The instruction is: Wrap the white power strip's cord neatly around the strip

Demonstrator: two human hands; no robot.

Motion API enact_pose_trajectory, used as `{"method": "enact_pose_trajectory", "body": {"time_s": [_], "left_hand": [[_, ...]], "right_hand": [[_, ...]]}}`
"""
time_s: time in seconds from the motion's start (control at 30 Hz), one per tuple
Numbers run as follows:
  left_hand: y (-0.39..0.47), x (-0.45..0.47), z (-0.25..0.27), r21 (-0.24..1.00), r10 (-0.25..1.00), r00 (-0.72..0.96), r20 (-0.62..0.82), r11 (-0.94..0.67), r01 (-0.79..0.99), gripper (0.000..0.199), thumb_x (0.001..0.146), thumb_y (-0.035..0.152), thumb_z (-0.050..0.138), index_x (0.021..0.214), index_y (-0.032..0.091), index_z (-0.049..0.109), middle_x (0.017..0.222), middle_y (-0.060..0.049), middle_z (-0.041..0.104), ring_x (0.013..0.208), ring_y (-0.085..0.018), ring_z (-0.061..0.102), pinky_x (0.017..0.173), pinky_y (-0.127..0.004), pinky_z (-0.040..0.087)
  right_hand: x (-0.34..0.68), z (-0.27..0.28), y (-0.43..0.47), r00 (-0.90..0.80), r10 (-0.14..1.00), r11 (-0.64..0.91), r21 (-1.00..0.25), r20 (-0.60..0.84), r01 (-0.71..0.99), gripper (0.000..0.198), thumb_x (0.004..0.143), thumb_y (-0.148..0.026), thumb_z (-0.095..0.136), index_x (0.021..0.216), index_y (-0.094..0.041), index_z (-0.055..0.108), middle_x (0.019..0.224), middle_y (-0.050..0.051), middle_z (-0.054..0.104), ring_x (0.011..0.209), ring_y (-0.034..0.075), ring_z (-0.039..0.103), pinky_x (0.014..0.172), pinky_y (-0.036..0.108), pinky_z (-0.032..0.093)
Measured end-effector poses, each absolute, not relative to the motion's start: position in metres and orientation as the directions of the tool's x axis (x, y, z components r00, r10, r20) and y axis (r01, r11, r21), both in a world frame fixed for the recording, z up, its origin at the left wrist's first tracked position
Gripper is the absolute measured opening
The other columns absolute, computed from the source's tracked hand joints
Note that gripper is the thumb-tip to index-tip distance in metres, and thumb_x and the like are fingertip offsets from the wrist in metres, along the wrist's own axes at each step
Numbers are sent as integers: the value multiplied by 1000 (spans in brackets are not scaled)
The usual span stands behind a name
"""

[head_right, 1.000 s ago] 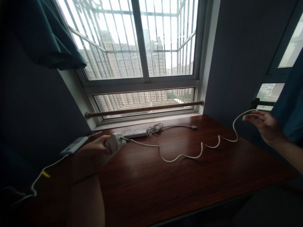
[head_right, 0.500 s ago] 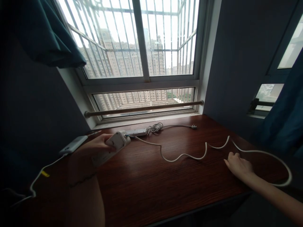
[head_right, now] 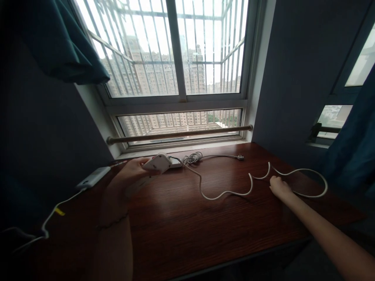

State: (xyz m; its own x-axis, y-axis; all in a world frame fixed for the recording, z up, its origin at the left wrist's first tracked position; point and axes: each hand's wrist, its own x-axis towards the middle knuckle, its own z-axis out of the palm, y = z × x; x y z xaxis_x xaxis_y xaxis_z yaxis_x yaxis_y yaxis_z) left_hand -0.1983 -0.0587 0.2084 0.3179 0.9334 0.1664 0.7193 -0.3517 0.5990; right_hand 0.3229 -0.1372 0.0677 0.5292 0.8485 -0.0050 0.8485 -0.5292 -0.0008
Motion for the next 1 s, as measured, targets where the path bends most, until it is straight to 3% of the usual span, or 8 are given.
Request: {"method": "enact_pose_trajectory", "body": {"time_s": [0.17, 0.27, 0.37, 0.53, 0.67, 0.77, 0.87, 1.0], "left_hand": [[-61, -187, 210, 179, 891, 221, 397, -311, 933, 31, 65, 50, 62, 75, 20, 61, 85, -2, 57, 75, -21, 52, 58, -27, 25], [-65, -181, 211, 137, 845, 265, 464, -364, 921, 30, 68, 49, 62, 75, 21, 58, 87, -2, 56, 73, -19, 52, 58, -27, 25], [-69, -179, 213, 122, 787, 300, 539, -425, 897, 29, 70, 48, 63, 73, 20, 56, 89, -2, 56, 76, -19, 52, 61, -27, 30], [-74, -187, 219, 116, 716, 356, 600, -519, 847, 24, 71, 42, 65, 74, 20, 56, 92, -2, 56, 84, -19, 52, 68, -26, 35], [-79, -193, 223, 241, 771, 358, 526, -539, 807, 25, 68, 39, 66, 68, 18, 53, 77, 1, 53, 68, -15, 48, 60, -25, 33], [-79, -193, 221, 508, 830, 386, 403, -553, 660, 28, 63, 39, 70, 69, 16, 56, 70, 2, 53, 67, -15, 49, 59, -24, 34], [-73, -187, 212, 808, 868, 459, 188, -402, 430, 40, 59, 45, 72, 79, 13, 61, 70, 0, 58, 65, -17, 52, 57, -25, 37], [-65, -166, 200, 977, 775, 631, 26, -152, 148, 66, 47, 61, 76, 85, 9, 63, 65, -3, 59, 57, -15, 53, 52, -24, 38]], "right_hand": [[249, 127, -109, 454, 891, -452, -101, -6, 886, 18, 82, -18, 59, 90, -5, 67, 92, 25, 65, 91, 37, 64, 74, 45, 48], [174, 163, -101, 139, 984, -104, -273, 110, 956, 31, 86, -35, 58, 111, -17, 63, 108, 13, 65, 100, 24, 62, 84, 31, 47], [106, 187, -96, -266, 848, 501, -532, 457, 682, 38, 82, -34, 64, 115, -15, 61, 113, 13, 63, 104, 26, 59, 89, 36, 45], [65, 194, -78, -511, 759, 637, -621, 402, 457, 14, 83, -22, 58, 89, -14, 68, 81, 4, 69, 78, 18, 63, 70, 26, 47], [69, 195, -76, -587, 707, 658, -670, 393, 344, 16, 85, -21, 54, 84, -12, 67, 78, 5, 68, 75, 16, 63, 68, 24, 46], [72, 205, -88, -562, 663, 724, -614, 494, 315, 20, 89, -22, 50, 78, -13, 65, 75, 4, 67, 72, 15, 61, 67, 22, 44], [73, 214, -99, -460, 608, 792, -454, 648, 407, 20, 90, -23, 51, 77, -15, 63, 75, 3, 65, 70, 14, 58, 65, 22, 40], [75, 215, -99, -333, 544, 778, -314, 771, 545, 20, 92, -25, 50, 80, -17, 64, 72, 2, 61, 63, 14, 53, 61, 23, 36]]}}
